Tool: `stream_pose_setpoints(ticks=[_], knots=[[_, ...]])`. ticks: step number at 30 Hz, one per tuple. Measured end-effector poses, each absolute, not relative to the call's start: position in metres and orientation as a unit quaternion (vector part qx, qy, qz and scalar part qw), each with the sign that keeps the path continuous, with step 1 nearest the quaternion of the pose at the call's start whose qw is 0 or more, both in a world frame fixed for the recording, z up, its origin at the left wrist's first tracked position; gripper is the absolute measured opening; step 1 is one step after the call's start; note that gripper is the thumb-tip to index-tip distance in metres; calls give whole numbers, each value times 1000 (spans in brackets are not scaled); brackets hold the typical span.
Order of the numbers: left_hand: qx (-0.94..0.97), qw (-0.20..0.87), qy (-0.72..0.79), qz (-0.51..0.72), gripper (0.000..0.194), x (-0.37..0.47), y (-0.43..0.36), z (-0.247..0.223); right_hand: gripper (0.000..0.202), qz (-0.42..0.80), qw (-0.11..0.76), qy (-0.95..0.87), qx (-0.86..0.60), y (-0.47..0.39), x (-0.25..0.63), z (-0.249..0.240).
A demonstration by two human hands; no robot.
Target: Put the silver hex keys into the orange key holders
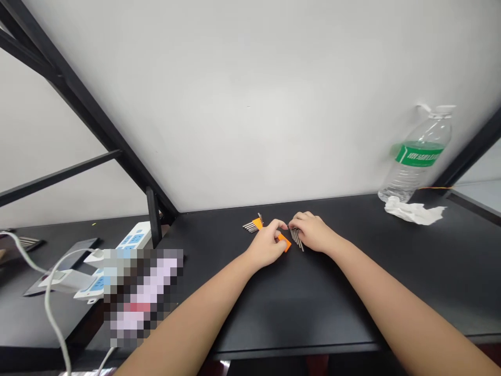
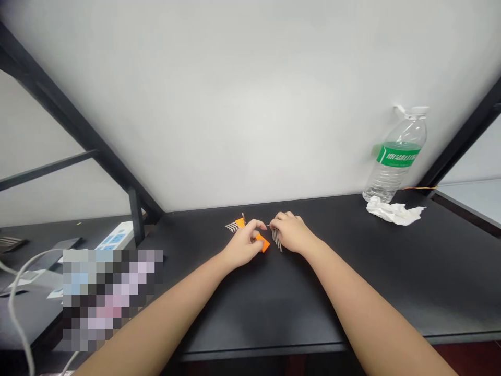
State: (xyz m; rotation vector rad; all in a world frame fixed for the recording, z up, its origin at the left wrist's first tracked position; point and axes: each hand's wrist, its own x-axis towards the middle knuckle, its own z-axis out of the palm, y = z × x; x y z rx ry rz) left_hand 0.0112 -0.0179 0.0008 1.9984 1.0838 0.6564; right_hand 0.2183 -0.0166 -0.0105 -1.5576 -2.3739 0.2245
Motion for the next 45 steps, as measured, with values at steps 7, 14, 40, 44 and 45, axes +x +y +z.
stream_pose_setpoints(ticks=[7, 14, 40, 44, 45], knots=[[778, 381, 423, 264, 35, 11, -18, 2, 55, 74, 145, -826, -539, -16, 220, -17], [774, 394, 419, 265, 35, 11, -17, 1, 47, 92, 140, -825, -540, -13, 220, -25], [745, 433, 411, 298, 23, 9, -17, 1, 34, 90, 193, -803, -557, -20, 242, -4], [742, 413, 423, 316, 10, 8, -12, -3, 15, 112, 163, -799, -568, -22, 244, -3], [742, 406, 430, 316, 8, 7, -11, -5, 13, 113, 159, -798, -570, -22, 242, -3]])
